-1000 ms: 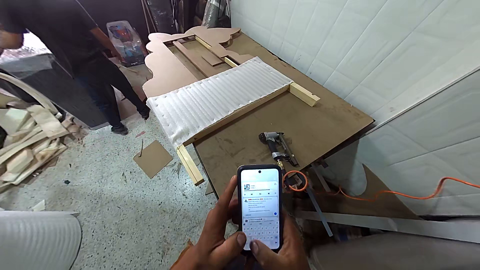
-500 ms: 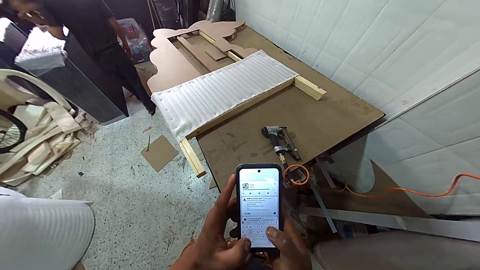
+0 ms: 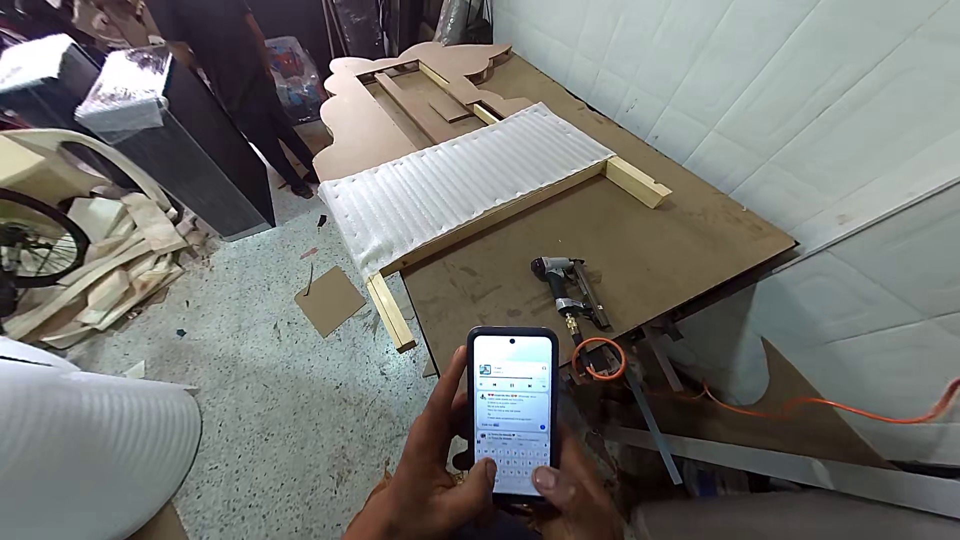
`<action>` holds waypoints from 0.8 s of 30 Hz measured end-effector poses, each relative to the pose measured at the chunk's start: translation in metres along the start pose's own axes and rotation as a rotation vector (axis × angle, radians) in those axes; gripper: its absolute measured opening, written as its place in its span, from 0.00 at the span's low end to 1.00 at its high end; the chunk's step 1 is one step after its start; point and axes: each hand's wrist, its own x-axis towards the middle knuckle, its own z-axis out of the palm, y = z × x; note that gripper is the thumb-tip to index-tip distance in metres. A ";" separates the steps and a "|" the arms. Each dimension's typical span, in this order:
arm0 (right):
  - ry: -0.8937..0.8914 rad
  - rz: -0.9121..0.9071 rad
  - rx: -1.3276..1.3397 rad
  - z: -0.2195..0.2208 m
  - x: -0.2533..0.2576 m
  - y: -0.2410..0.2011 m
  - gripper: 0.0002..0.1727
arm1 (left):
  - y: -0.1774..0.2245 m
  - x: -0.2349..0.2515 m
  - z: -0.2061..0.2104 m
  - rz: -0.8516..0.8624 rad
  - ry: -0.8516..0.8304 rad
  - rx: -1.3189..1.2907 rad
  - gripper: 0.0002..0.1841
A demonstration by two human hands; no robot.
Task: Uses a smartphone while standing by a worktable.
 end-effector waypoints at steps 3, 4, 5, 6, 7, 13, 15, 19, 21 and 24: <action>0.070 -0.018 0.002 0.000 0.004 -0.002 0.31 | -0.003 0.003 0.000 0.009 -0.045 0.007 0.55; 0.082 -0.025 -0.013 0.000 0.005 -0.004 0.31 | -0.004 0.005 0.000 0.009 -0.056 0.005 0.54; 0.105 -0.026 -0.036 0.002 0.005 -0.005 0.32 | -0.004 0.007 0.001 0.010 -0.064 0.001 0.54; 0.141 -0.024 -0.066 0.004 0.006 -0.007 0.33 | -0.005 0.009 0.001 0.011 -0.073 0.005 0.54; 0.172 -0.024 -0.097 0.006 0.007 -0.008 0.33 | -0.006 0.011 0.001 0.013 -0.077 0.011 0.54; 0.082 -0.026 -0.206 0.002 0.008 -0.009 0.39 | -0.007 0.019 0.000 0.015 -0.028 -0.018 0.50; 0.111 -0.008 -0.225 0.005 0.008 -0.011 0.40 | -0.008 0.020 0.000 0.020 -0.018 -0.028 0.50; 0.028 -0.019 -0.096 -0.002 0.011 -0.007 0.41 | -0.008 0.022 -0.003 0.021 -0.020 -0.035 0.50; -0.003 -0.022 -0.056 -0.002 0.011 -0.006 0.41 | -0.007 0.022 -0.004 0.019 -0.023 -0.037 0.50; -0.023 -0.018 -0.045 -0.002 0.012 -0.006 0.41 | -0.005 0.022 -0.006 0.011 -0.017 -0.052 0.49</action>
